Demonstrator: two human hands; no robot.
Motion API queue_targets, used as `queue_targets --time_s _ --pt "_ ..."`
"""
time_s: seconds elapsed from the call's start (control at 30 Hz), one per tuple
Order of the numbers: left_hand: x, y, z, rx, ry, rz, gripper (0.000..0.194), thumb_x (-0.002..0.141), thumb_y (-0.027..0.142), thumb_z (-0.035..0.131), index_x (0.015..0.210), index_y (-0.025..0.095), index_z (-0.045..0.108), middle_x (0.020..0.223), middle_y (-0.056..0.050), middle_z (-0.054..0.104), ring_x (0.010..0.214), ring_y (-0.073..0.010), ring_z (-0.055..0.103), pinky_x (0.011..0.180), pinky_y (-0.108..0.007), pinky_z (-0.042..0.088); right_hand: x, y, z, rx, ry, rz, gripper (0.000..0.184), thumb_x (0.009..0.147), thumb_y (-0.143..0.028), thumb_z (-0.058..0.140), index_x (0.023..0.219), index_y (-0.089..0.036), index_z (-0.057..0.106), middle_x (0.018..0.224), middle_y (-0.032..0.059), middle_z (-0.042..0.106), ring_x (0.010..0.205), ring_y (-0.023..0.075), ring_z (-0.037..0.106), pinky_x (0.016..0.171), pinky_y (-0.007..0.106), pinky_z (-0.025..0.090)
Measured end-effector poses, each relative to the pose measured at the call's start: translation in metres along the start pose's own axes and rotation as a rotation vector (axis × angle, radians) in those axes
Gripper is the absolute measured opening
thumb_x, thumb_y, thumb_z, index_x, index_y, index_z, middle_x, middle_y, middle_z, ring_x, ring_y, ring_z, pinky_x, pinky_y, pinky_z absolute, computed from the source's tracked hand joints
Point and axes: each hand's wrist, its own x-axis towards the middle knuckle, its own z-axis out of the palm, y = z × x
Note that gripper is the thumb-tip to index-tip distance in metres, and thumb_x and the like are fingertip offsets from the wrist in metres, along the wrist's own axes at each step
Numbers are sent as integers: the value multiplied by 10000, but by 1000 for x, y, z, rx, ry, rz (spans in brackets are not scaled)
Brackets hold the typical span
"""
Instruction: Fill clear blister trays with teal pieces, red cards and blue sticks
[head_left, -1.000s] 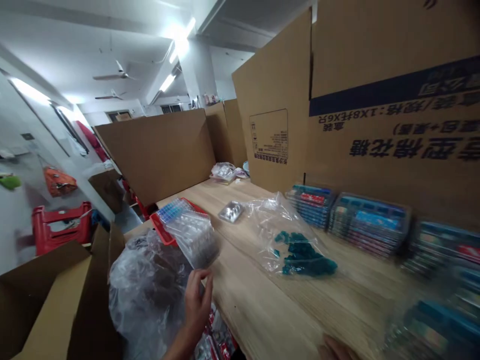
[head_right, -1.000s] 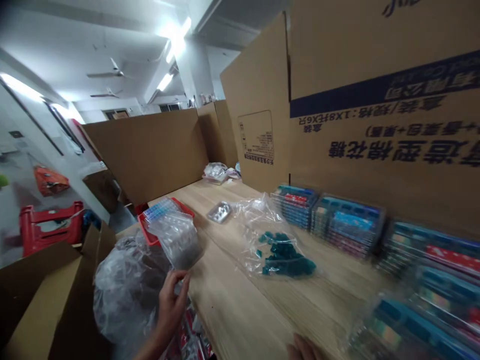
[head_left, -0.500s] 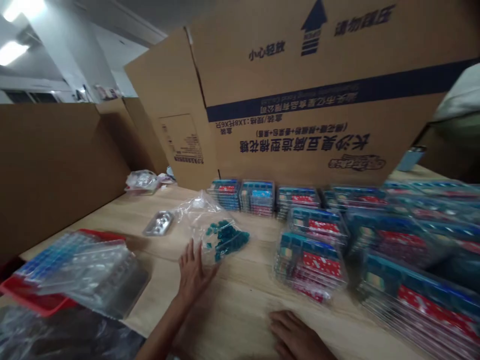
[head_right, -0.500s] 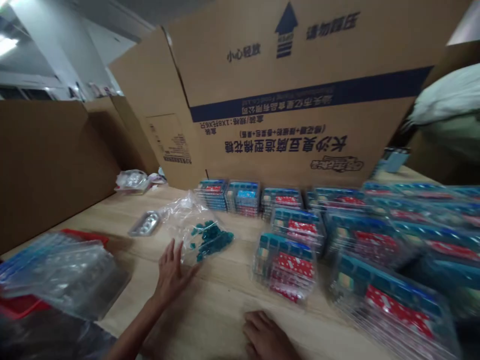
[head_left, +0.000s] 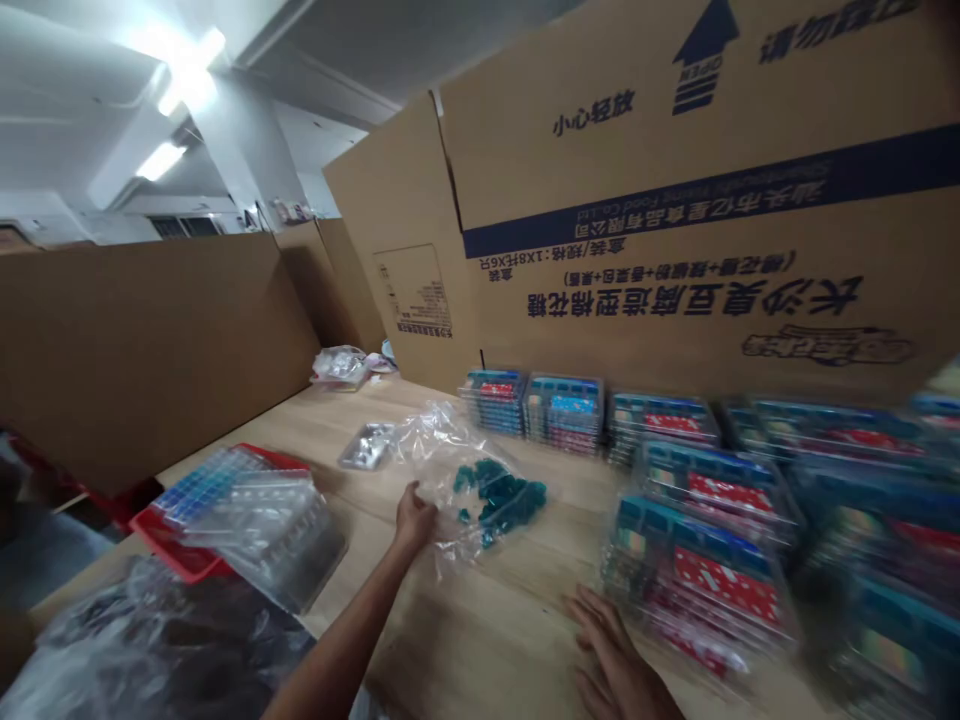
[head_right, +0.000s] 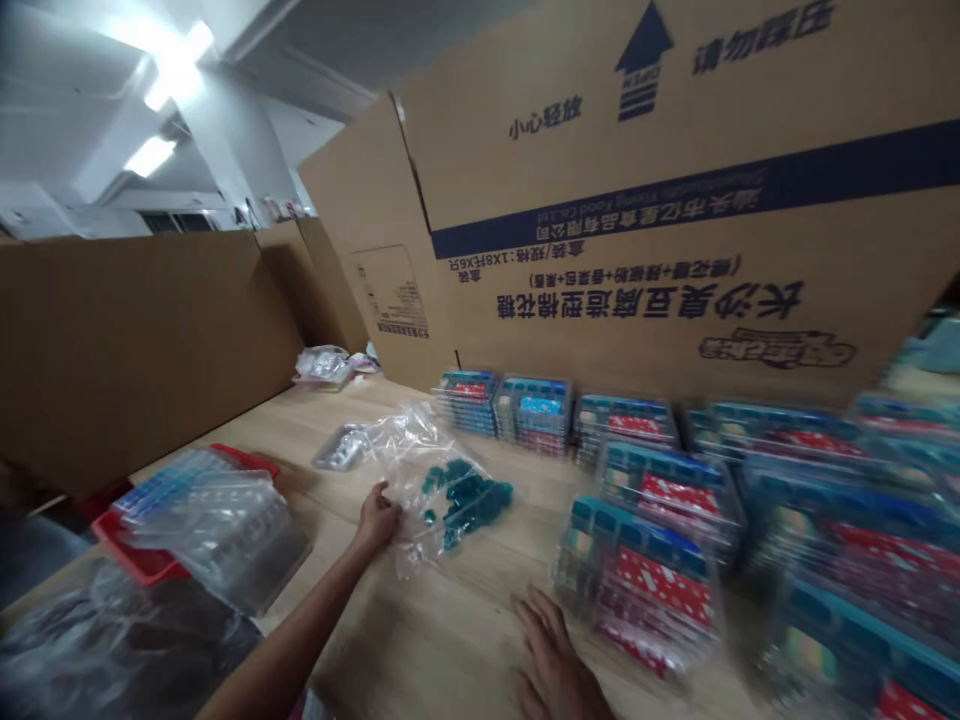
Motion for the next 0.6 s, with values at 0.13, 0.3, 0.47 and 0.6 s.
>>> queue_targets --time_s 0.13,0.3,0.47,0.6 --pt "-27 -21 -19 -60 -108 12 477 581 46 523 1051 116 558 547 90 428 473 -85 473 461 -182 371 46 -14 7 -153 104 -10 719 740 -104 479 1425 -215 294 1526 131 158 1345 279 315 1030 438 400" --pt "-49 -42 -54 -43 -294 134 444 519 69 528 940 168 629 517 92 437 478 -91 445 476 -205 376 69 -33 18 -145 -151 -109 777 635 -213 660 1373 -201 418 1435 174 370 1286 355 388 1015 511 386" --pt "-25 -32 -79 31 -35 310 258 572 305 607 794 174 625 777 -27 563 700 -184 569 653 -324 474 48 -13 37 -213 -130 -239 578 669 -272 693 1232 -256 566 1317 117 536 1135 307 549 927 410 473" --pt "1 -8 -74 -57 230 243 466 578 512 577 880 158 567 924 -96 561 842 -258 588 742 -396 480 28 16 36 -304 -36 -400 349 814 -237 592 1154 -316 606 1190 26 641 990 193 640 821 248 503"
